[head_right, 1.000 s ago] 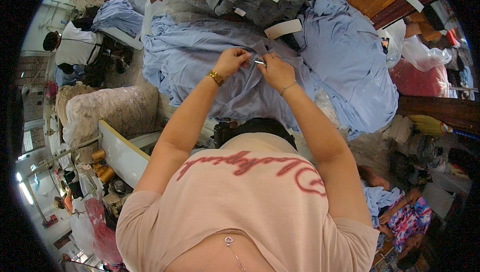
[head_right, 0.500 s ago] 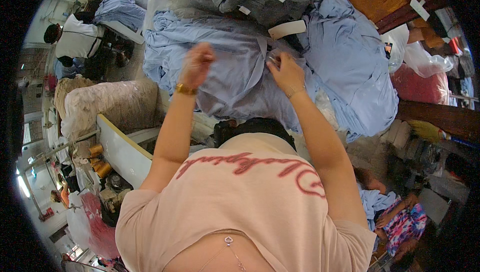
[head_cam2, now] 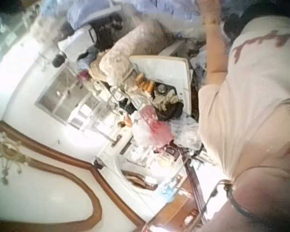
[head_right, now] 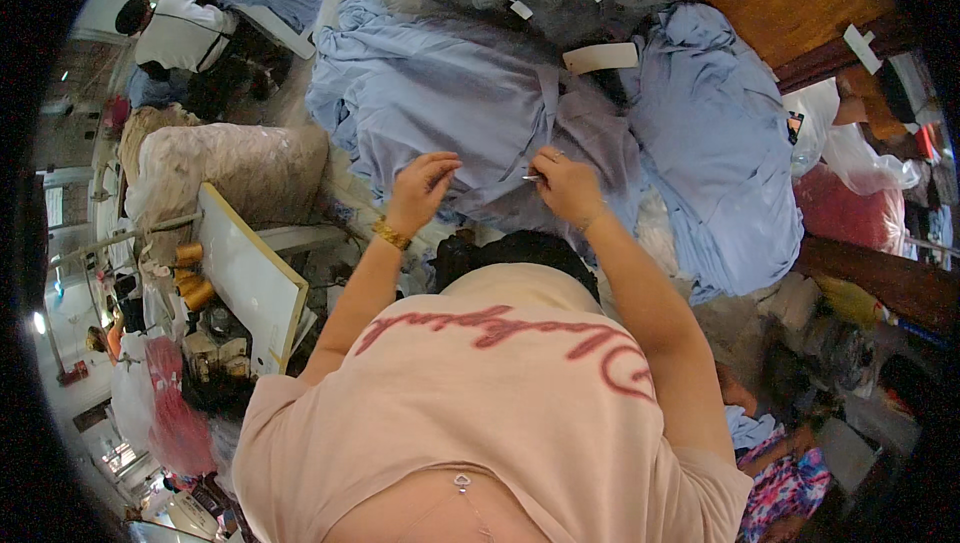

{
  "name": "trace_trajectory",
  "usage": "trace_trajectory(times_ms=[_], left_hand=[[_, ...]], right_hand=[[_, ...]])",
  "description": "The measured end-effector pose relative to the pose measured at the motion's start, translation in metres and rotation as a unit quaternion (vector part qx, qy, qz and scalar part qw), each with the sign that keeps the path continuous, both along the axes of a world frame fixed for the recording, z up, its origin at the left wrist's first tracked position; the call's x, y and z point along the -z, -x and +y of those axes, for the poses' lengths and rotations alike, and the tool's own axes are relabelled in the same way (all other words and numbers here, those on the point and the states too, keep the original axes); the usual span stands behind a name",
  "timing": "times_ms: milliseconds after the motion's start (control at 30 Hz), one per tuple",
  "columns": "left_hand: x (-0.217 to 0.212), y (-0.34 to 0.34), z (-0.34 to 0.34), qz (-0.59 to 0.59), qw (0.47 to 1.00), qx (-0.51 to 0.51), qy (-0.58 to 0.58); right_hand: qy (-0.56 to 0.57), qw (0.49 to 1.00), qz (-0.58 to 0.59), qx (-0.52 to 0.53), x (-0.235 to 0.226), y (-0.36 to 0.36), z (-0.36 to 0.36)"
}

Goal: The person picks up a shirt from a large pile, spreads it out on a work surface, and uses their hands to pull at the collar and seams.

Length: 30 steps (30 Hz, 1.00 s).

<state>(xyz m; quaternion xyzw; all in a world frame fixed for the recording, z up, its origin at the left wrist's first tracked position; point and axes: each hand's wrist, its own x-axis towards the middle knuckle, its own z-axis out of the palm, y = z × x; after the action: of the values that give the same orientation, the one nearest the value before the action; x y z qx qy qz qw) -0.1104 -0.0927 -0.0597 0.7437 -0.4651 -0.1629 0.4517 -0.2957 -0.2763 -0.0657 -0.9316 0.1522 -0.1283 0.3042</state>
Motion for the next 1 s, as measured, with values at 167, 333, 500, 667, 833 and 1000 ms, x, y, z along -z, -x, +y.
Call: trace_trajectory(times_ms=[167, 333, 500, 667, 833, 1000], left_hand=[[0.011, 0.016, -0.006, -0.234, 0.968, -0.090, -0.018], [0.029, -0.044, 0.029, -0.096, 0.980, -0.169, -0.049], [0.006, -0.111, 0.122, -0.272, 0.878, -0.349, -0.186], [0.031, -0.144, 0.116, -0.036, 0.926, -0.360, -0.112], [0.013, -0.150, 0.016, 0.336, 0.908, -0.241, -0.074], [0.017, -0.155, -0.007, 0.418, 0.880, -0.225, 0.016]], right_hand=[[-0.046, 0.999, 0.013, 0.025, 0.008, 0.017, -0.002], [-0.198, 0.972, 0.022, 0.126, 0.021, 0.034, 0.003], [-0.256, 0.931, 0.115, 0.231, 0.067, 0.109, 0.003], [-0.435, 0.819, 0.098, 0.362, 0.137, 0.172, 0.053], [-0.563, 0.567, -0.130, 0.587, 0.146, 0.139, 0.095], [-0.633, 0.381, -0.263, 0.620, 0.119, 0.099, 0.091]])
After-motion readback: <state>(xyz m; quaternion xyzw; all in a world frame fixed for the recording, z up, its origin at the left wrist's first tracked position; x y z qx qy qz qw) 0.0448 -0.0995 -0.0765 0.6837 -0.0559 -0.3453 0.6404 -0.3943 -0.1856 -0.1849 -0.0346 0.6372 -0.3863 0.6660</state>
